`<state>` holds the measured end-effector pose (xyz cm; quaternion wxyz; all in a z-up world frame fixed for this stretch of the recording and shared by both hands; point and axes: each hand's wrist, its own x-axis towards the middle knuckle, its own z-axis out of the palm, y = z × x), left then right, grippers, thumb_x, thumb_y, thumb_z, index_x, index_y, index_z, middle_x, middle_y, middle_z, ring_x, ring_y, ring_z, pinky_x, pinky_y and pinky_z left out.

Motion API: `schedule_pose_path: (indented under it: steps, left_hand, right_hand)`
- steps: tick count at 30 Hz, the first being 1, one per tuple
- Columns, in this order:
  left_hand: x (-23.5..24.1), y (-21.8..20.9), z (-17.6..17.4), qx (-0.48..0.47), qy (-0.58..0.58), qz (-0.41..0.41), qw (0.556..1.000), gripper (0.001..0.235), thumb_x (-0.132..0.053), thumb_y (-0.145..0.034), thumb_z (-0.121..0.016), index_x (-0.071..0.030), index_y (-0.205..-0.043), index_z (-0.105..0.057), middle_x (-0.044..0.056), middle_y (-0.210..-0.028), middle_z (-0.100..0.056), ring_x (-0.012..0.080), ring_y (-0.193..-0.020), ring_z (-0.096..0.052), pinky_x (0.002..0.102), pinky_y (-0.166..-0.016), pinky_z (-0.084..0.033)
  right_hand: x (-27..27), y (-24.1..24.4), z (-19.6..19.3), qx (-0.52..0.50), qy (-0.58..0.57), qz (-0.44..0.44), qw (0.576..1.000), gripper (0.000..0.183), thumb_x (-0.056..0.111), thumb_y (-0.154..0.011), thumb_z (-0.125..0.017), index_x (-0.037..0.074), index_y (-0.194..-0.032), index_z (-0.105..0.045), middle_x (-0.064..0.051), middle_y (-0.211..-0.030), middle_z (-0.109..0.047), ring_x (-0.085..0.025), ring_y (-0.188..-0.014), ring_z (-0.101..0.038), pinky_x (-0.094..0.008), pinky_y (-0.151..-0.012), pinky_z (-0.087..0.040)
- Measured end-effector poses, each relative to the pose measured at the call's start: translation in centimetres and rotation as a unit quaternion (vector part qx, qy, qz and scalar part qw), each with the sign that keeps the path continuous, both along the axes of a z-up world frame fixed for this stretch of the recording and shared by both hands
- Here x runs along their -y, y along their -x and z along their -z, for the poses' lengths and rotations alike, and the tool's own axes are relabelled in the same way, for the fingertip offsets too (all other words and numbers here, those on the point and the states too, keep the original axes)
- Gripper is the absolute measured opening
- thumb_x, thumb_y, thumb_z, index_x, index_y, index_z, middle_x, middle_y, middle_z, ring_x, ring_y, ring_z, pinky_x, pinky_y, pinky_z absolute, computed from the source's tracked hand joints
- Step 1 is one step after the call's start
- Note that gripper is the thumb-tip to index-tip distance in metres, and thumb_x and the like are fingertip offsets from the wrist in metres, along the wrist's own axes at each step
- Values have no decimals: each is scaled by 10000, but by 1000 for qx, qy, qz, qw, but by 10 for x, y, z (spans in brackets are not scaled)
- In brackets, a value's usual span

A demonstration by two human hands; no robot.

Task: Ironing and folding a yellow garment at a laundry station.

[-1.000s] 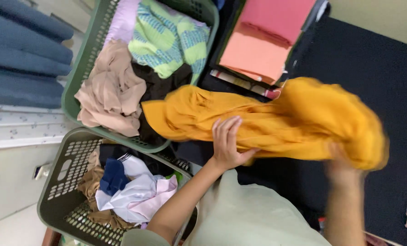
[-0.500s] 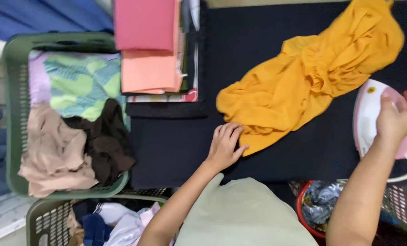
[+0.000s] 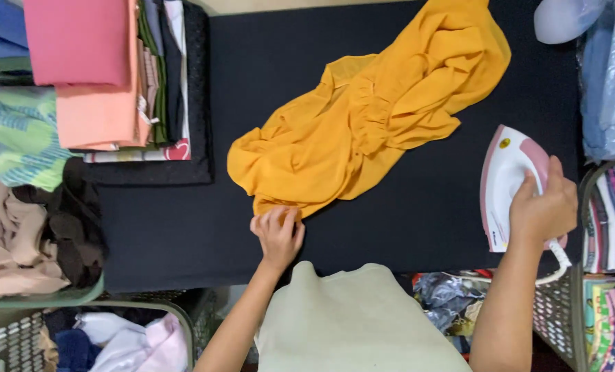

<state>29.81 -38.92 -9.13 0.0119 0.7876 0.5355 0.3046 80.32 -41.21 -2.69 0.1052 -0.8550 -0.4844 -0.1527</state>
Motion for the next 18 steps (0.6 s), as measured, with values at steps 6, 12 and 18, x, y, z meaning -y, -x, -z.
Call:
schedule_pose_path:
  steps: [6,12,18]
  left_hand:
    - [-7,-57,-40,33,79,-42,995,412,-281,-806,-781,-51,-1127,-663,132,-1154,-636,329,-1115,-592,524,-976,-369]
    - [-49,-143,-33,176,135,-1,975,508,-201,-924,-729,79,-1332,-614,235,-1247,-657,386,-1116,-628,449,-938,-503]
    - [-111,-174,62,499,362,-122,778,301,-178,-921,-735,59,-1106,-707,112,-916,-763,160,-800,-717,288,-749,-579]
  right_hand:
    - [-14,20,-11,-20,-156,-125,980,356,8,-895,-699,65,-1246,-727,-184,-1184,-671,-359,-1161,-596,-478,-1069,-443]
    - [-87,184,-19,-464,-64,-285,836,124,37,-917,-746,27,-1038,-772,-81,-972,-768,-138,-818,-739,-253,-714,-569]
    - [-116,219,64,-674,-80,-198,707,166,31,-949,-698,-23,-1103,-730,-71,-993,-761,-106,-876,-733,-238,-771,-601]
